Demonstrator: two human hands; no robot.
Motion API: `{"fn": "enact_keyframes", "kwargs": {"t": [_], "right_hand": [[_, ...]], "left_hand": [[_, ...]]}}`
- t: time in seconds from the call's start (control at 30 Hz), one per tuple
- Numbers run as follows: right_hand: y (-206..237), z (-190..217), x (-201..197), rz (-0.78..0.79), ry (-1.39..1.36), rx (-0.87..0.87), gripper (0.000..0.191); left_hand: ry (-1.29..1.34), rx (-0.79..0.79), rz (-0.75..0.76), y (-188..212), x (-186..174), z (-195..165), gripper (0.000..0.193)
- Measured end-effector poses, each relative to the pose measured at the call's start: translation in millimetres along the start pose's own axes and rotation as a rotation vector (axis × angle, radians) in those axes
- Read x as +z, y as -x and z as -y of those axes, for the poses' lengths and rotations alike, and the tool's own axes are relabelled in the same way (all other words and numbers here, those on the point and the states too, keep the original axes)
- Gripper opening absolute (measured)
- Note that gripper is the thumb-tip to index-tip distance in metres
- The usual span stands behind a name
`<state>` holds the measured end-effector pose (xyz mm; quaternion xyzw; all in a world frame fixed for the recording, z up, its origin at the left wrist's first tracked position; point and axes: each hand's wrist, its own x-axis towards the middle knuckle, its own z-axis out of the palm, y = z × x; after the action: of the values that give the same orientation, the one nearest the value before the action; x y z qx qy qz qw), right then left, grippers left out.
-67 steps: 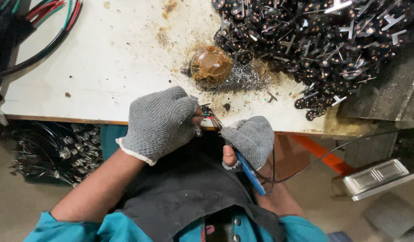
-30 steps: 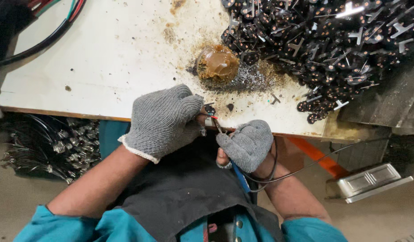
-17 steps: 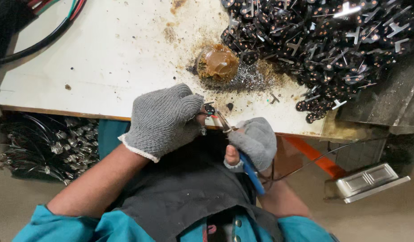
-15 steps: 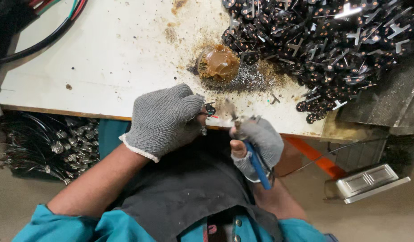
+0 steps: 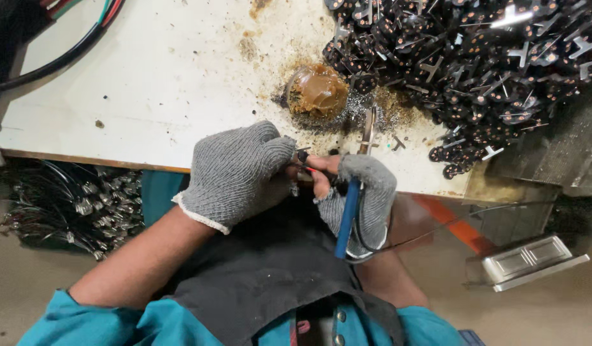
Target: The person, wearing fingerless gloves, solders colored wires onto small black electrical components at a workbench. They hold a wire and component in one hand, apply a soldering iron to the joint, then set the finished assembly aside and pick up the next part, repeating the process.
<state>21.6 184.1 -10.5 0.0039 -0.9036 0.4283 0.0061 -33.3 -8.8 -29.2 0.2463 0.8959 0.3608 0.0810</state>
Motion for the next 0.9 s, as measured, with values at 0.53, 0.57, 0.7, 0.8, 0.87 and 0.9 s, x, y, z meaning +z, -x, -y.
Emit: {"fn": "enact_keyframes", "kwargs": {"t": [0.53, 0.57, 0.7, 0.8, 0.87, 0.9], "right_hand": [[7.4, -9.1, 7.2, -0.069, -0.144, 0.068, 0.01], [7.9, -10.7, 8.7, -0.069, -0.173, 0.108, 0.011], [10.9, -14.7, 7.1, -0.081, 0.072, -0.007, 0.014], [13.2, -17.4, 6.0, -0.04, -0.277, 0.177, 0.019], [13.7, -21.8, 5.6, -0.109, -0.424, 0.107, 0.033], [13.9, -24.4, 6.5, -0.146, -0.497, 0.071, 0.042]], "left_hand": [[0.019, 0.004, 0.005, -1.8, -2.7, -2.8, 0.022], [0.017, 0.006, 0.01, -2.9, -5.2, -3.9, 0.023], [0.25, -0.005, 0.114, -2.5, -23.9, -5.6, 0.032], [0.412, -0.123, 0.348, -1.1, -34.7, -3.4, 0.027], [0.458, -0.222, 0.472, -1.8, -34.9, -2.8, 0.025], [0.452, -0.214, 0.494, -2.4, -33.9, -2.7, 0.026]]}}
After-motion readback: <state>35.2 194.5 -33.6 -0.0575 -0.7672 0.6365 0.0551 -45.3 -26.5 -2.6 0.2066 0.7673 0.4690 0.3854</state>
